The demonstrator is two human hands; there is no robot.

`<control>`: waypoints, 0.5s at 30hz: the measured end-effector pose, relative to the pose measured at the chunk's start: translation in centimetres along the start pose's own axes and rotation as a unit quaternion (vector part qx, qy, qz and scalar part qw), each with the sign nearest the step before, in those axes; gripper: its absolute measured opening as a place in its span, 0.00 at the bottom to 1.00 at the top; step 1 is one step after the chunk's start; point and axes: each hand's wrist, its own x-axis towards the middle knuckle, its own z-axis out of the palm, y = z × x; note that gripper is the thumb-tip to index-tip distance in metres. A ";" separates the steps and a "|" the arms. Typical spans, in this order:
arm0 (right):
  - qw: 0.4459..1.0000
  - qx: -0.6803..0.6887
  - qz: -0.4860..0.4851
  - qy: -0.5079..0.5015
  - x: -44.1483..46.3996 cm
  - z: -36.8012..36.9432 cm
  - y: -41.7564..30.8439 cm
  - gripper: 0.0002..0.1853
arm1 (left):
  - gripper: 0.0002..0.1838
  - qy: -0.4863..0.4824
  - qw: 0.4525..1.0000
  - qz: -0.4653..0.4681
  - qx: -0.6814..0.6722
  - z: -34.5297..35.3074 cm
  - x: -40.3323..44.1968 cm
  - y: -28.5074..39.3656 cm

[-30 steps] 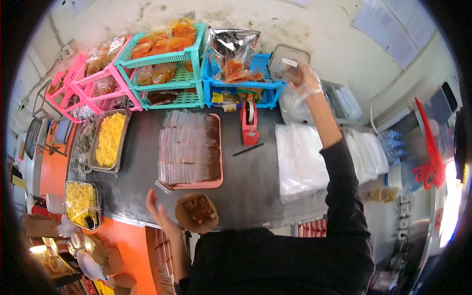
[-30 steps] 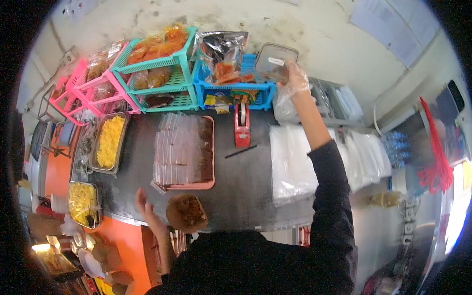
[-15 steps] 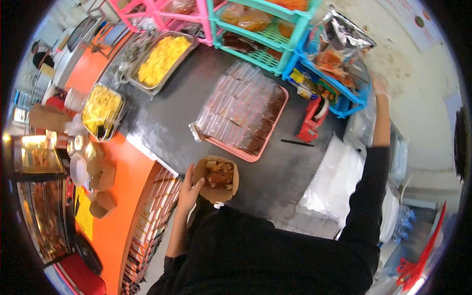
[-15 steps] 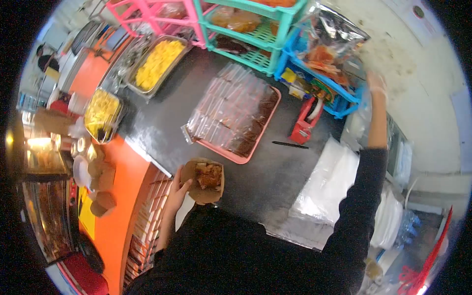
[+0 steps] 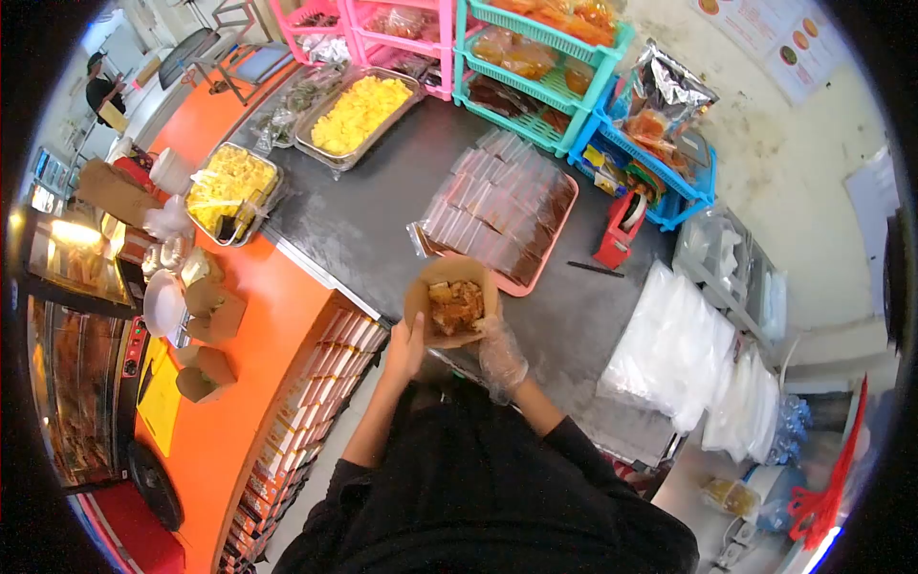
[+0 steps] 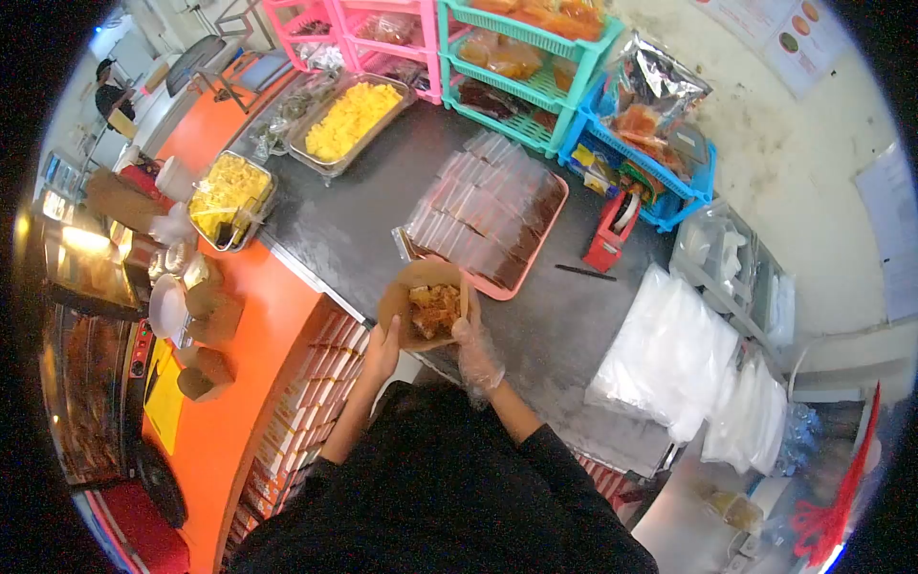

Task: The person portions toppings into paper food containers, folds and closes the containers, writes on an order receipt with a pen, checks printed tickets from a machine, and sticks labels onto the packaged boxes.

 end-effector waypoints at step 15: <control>0.989 -0.056 0.132 -0.026 -3.6 15.6 3.6 0.24 | 0.40 0.132 0.948 -0.121 -0.264 -10.2 -10.7 -4.2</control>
